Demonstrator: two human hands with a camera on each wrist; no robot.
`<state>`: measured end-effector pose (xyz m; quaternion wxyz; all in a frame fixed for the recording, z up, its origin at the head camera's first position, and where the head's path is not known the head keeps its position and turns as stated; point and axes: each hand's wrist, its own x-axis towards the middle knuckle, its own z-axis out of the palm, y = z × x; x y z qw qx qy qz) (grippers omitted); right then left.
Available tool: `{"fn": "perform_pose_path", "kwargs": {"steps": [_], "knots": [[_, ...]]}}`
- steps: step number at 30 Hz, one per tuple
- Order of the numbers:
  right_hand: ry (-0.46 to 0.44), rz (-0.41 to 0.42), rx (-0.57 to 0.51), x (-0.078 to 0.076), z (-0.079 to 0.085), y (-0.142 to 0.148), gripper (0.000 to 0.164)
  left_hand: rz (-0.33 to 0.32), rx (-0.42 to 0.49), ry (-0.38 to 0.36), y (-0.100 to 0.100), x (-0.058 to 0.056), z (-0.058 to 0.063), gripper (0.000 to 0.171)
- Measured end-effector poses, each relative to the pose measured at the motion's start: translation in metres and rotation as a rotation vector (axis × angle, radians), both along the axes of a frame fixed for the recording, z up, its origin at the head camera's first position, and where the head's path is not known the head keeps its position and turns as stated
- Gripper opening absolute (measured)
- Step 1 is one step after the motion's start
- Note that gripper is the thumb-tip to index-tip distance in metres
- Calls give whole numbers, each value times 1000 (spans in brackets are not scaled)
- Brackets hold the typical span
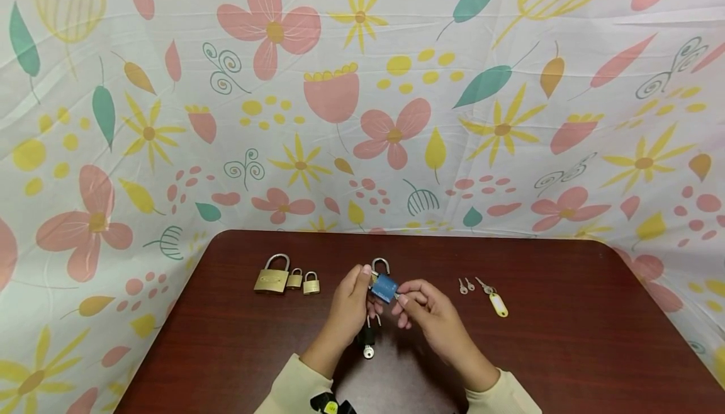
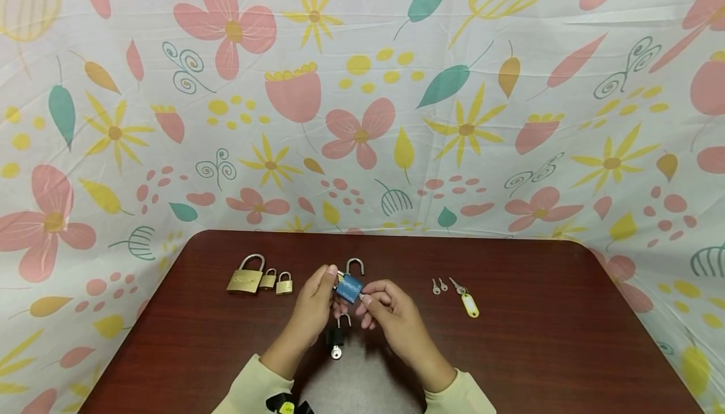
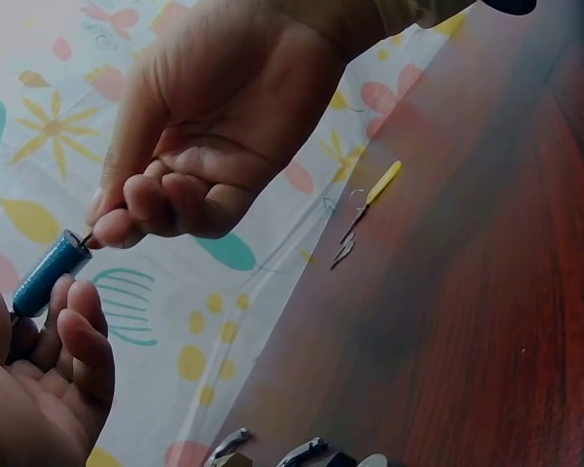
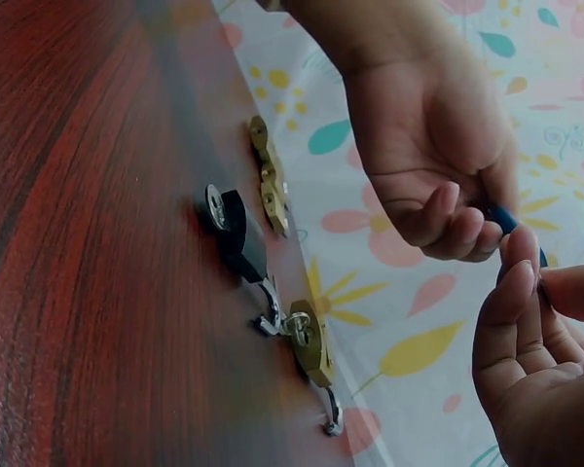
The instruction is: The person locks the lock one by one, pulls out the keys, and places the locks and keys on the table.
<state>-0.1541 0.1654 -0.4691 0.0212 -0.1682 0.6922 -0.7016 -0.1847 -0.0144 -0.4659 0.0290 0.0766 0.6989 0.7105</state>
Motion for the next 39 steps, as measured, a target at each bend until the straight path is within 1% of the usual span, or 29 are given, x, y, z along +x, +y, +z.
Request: {"fn": "perform_pose_path", "kwargs": {"steps": [6, 11, 19, 22, 25, 28, 32, 36, 39], "knots": [[26, 7, 24, 0, -1, 1, 24, 9, -4, 3, -4, -3, -1, 48], [23, 3, 48, 0, -1, 2, 26, 12, 23, -5, -5, -5, -1, 48], [9, -3, 81, -1, 0, 1, 29, 25, 53, 4, -8, -6, 1, 47], [1, -15, 99, -2, 1, 3, 30, 9, 79, 13, -11, -7, 2, 46], [-11, -31, 102, -3, 3, 5, 30, -18, 125, 17, -15, -9, 4, 47], [-15, -35, 89, -5, 5, 6, 31, -27, 171, 2, -20, -12, 5, 46], [-24, -43, 68, -7, 7, 8, 29, 0, 192, -30, -26, -14, 7, 44], [-18, -63, 52, -9, 8, 13, 26, 53, 160, -48, -32, -15, 8, 42], [-12, -85, 58, -9, 9, 17, 24, 91, 125, -59, -38, -16, 8, 37]]}}
